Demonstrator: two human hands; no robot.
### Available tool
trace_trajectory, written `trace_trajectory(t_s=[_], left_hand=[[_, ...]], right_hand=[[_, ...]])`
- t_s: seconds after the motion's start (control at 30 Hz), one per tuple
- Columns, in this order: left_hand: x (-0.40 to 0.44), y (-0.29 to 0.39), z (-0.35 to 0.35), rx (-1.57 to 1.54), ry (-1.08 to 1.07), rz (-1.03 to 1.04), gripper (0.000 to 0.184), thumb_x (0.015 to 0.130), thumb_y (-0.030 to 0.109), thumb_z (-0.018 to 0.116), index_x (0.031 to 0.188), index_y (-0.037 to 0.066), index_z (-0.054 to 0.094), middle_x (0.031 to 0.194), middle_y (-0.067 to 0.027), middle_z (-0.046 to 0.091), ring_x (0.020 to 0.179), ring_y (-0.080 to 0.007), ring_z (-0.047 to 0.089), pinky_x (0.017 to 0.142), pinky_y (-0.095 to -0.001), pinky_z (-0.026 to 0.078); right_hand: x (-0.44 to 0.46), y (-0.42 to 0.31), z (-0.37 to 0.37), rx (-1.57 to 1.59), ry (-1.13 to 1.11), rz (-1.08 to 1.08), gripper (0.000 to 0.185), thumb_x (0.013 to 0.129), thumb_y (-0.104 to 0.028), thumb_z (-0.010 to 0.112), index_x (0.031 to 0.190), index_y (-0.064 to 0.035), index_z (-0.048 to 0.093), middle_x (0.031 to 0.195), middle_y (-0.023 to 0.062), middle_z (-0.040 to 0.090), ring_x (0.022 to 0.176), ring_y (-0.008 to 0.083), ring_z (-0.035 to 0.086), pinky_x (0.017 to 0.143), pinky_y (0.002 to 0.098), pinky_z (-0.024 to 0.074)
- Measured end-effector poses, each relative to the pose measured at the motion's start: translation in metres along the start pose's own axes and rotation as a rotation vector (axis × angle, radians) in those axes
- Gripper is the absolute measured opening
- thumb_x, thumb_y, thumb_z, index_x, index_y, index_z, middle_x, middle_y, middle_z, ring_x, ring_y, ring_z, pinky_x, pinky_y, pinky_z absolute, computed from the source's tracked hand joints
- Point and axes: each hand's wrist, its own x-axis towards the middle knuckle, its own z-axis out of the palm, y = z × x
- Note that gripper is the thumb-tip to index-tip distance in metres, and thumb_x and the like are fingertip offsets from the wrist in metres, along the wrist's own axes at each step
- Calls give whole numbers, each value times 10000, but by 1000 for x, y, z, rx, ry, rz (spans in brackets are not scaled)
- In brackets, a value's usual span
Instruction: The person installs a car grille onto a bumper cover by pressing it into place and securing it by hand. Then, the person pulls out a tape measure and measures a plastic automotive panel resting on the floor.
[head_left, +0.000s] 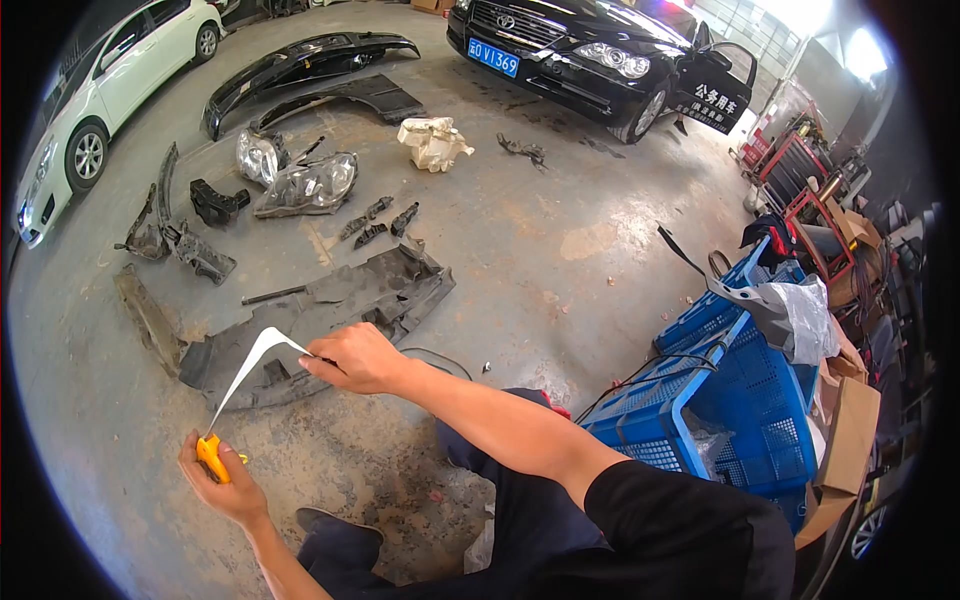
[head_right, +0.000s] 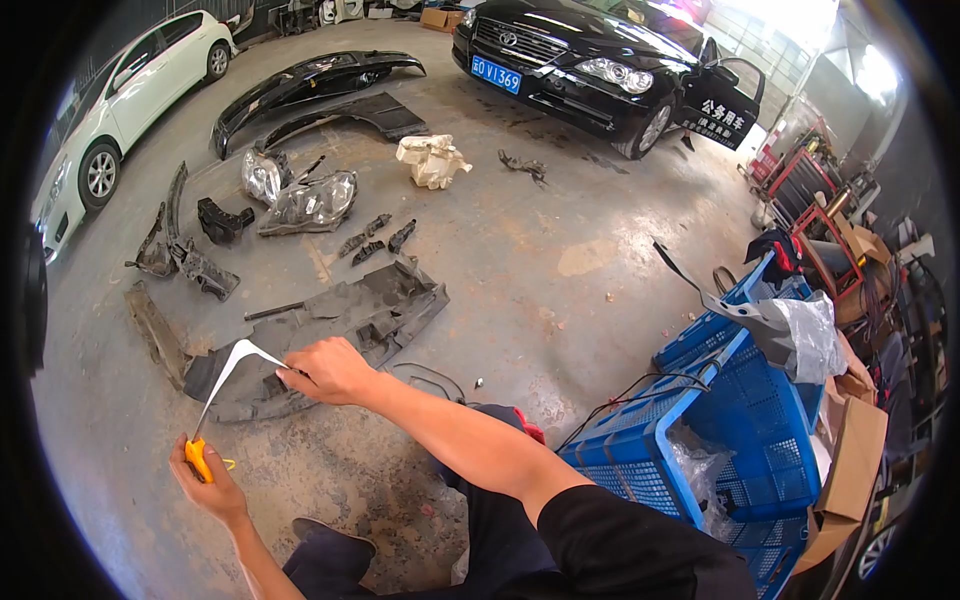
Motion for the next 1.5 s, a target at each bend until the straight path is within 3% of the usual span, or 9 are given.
trace_trajectory(t_s=[0.9,1.1,1.23,1.5], left_hand=[[-2,-4,3,-55,18,-38,424,975,169,617,1328,-35,501,1268,-165,561,1149,-243,568,1000,-333,452],[-1,-2,3,-119,7,-81,429,974,146,615,1336,-50,492,1278,-172,557,1168,-247,560,1007,-346,447],[-2,-9,4,-118,21,-59,431,975,140,609,1342,-50,489,1288,-171,554,1181,-251,556,1013,-352,445],[2,-6,3,-151,65,-67,521,930,70,575,1430,9,444,1159,-121,525,1072,-224,538,969,-335,444]], right_hand=[[1,1,2,6,-37,9,320,955,-326,597,851,-42,702,688,151,659,623,391,610,585,477,467],[0,1,1,-14,3,-61,305,956,-298,605,879,-23,712,656,138,639,562,356,592,538,448,454],[0,-2,-1,3,-24,3,304,950,-314,604,852,-43,703,668,154,645,613,391,600,579,472,465],[0,0,0,-39,-47,-21,295,953,-298,611,858,-34,702,675,132,642,590,357,600,543,451,454]])
